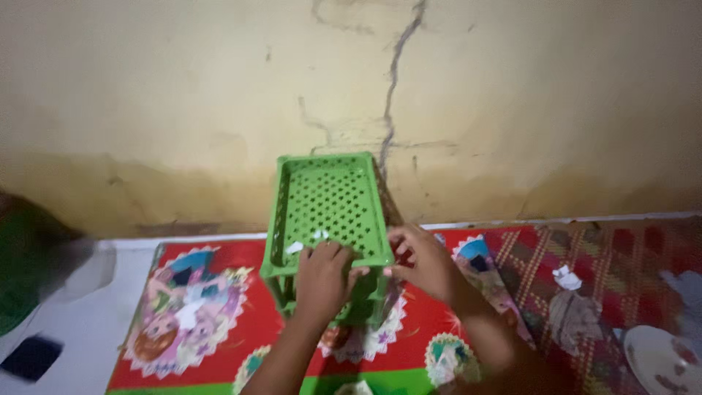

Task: The person assembles a small green plastic storage rack on a bed. They insert cylindrical plastic posts into the corner sockets of perforated trays, press the tiers together, flip and reposition the frame, and attach additional trays to build up the rack tiers.

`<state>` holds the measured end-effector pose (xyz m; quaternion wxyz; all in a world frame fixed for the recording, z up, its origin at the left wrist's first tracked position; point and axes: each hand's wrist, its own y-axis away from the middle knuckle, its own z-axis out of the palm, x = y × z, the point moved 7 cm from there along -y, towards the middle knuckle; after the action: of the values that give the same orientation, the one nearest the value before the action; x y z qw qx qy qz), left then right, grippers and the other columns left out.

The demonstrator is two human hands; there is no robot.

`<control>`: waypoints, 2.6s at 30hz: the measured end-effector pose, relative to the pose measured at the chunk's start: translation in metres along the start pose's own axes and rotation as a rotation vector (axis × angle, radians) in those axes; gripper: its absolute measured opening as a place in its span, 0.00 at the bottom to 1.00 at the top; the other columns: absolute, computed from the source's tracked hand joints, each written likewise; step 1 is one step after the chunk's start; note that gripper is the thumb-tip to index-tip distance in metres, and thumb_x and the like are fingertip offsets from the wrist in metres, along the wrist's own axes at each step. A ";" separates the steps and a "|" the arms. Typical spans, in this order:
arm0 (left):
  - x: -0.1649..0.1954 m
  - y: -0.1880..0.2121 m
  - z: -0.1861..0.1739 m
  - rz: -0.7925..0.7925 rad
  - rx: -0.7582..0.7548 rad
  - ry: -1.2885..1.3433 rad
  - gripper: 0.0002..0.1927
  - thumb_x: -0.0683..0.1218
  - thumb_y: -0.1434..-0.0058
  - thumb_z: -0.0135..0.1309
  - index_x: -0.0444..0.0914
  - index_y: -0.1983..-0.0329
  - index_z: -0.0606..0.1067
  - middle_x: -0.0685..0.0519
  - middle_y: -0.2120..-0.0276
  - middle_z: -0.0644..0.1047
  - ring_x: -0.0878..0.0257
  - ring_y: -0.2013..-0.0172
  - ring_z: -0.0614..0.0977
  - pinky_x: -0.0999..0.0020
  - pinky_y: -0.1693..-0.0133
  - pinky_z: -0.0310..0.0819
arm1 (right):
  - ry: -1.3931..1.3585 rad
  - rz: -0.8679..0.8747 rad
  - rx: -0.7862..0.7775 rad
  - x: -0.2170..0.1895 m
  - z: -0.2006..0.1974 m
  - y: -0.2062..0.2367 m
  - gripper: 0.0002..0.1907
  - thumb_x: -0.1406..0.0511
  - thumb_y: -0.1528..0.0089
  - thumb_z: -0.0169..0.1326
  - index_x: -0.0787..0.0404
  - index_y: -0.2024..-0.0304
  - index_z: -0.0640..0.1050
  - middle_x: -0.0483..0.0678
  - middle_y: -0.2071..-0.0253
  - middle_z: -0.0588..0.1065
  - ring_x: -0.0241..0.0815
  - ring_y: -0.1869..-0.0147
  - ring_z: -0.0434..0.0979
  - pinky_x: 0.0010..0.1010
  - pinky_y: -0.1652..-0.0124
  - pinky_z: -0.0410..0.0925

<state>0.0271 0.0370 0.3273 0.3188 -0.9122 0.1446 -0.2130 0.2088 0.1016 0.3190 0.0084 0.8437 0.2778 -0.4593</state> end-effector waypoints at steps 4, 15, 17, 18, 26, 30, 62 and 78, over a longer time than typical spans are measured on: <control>-0.003 -0.005 0.015 -0.007 0.022 -0.095 0.08 0.48 0.46 0.60 0.45 0.63 0.78 0.57 0.66 0.76 0.57 0.60 0.77 0.54 0.58 0.62 | 0.017 0.034 -0.014 0.015 0.002 -0.004 0.24 0.69 0.46 0.68 0.61 0.49 0.75 0.50 0.57 0.79 0.37 0.56 0.82 0.30 0.58 0.76; -0.020 0.014 -0.019 0.199 -0.048 -0.039 0.12 0.45 0.54 0.65 0.44 0.66 0.77 0.56 0.65 0.76 0.56 0.59 0.76 0.51 0.55 0.63 | 0.301 -0.356 -0.037 -0.019 -0.022 -0.010 0.40 0.74 0.49 0.58 0.57 0.33 0.67 0.58 0.29 0.60 0.59 0.24 0.57 0.47 0.32 0.57; -0.025 0.021 -0.033 0.247 -0.058 -0.033 0.13 0.45 0.55 0.65 0.44 0.66 0.77 0.56 0.63 0.77 0.56 0.56 0.76 0.51 0.53 0.63 | 0.550 -0.365 0.008 -0.021 -0.020 -0.024 0.41 0.70 0.51 0.65 0.52 0.34 0.68 0.56 0.27 0.59 0.64 0.24 0.51 0.51 0.31 0.52; -0.025 0.024 -0.034 0.257 -0.102 -0.012 0.12 0.46 0.55 0.65 0.44 0.67 0.77 0.57 0.62 0.77 0.56 0.55 0.76 0.50 0.52 0.62 | 0.588 -0.413 0.014 -0.023 -0.016 -0.028 0.39 0.69 0.52 0.66 0.53 0.37 0.70 0.56 0.28 0.61 0.67 0.24 0.52 0.54 0.32 0.51; -0.053 0.027 -0.048 0.154 0.021 -0.029 0.17 0.43 0.63 0.64 0.48 0.66 0.82 0.48 0.51 0.77 0.48 0.44 0.72 0.42 0.47 0.56 | 0.778 -0.292 -0.053 0.017 -0.002 -0.044 0.13 0.66 0.49 0.66 0.52 0.62 0.79 0.46 0.60 0.75 0.49 0.44 0.74 0.56 0.29 0.54; -0.089 0.018 -0.042 -0.089 0.037 0.048 0.27 0.35 0.49 0.53 0.50 0.47 0.82 0.51 0.40 0.76 0.49 0.36 0.71 0.47 0.41 0.63 | 0.667 -0.306 0.096 0.022 0.013 -0.040 0.14 0.63 0.45 0.65 0.56 0.59 0.77 0.49 0.56 0.74 0.52 0.45 0.72 0.51 0.44 0.63; -0.081 0.002 -0.021 -0.210 0.155 -0.126 0.28 0.42 0.44 0.58 0.44 0.37 0.71 0.47 0.35 0.67 0.46 0.31 0.63 0.34 0.36 0.50 | 0.037 0.147 0.263 0.092 -0.046 -0.045 0.47 0.66 0.48 0.68 0.65 0.31 0.59 0.56 0.34 0.67 0.50 0.34 0.73 0.41 0.41 0.71; -0.220 0.072 0.049 -0.688 0.093 0.521 0.16 0.42 0.34 0.56 0.36 0.44 0.77 0.46 0.57 0.85 0.62 0.60 0.85 0.65 0.57 0.78 | 0.341 -0.016 0.323 0.174 0.010 -0.028 0.12 0.62 0.36 0.62 0.60 0.55 0.78 0.54 0.68 0.81 0.52 0.65 0.82 0.39 0.64 0.72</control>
<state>-0.1496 0.0966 0.1811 0.2229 -0.8076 -0.1021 -0.5364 0.2617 0.2031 0.1846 -0.1776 0.8971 0.2049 -0.3488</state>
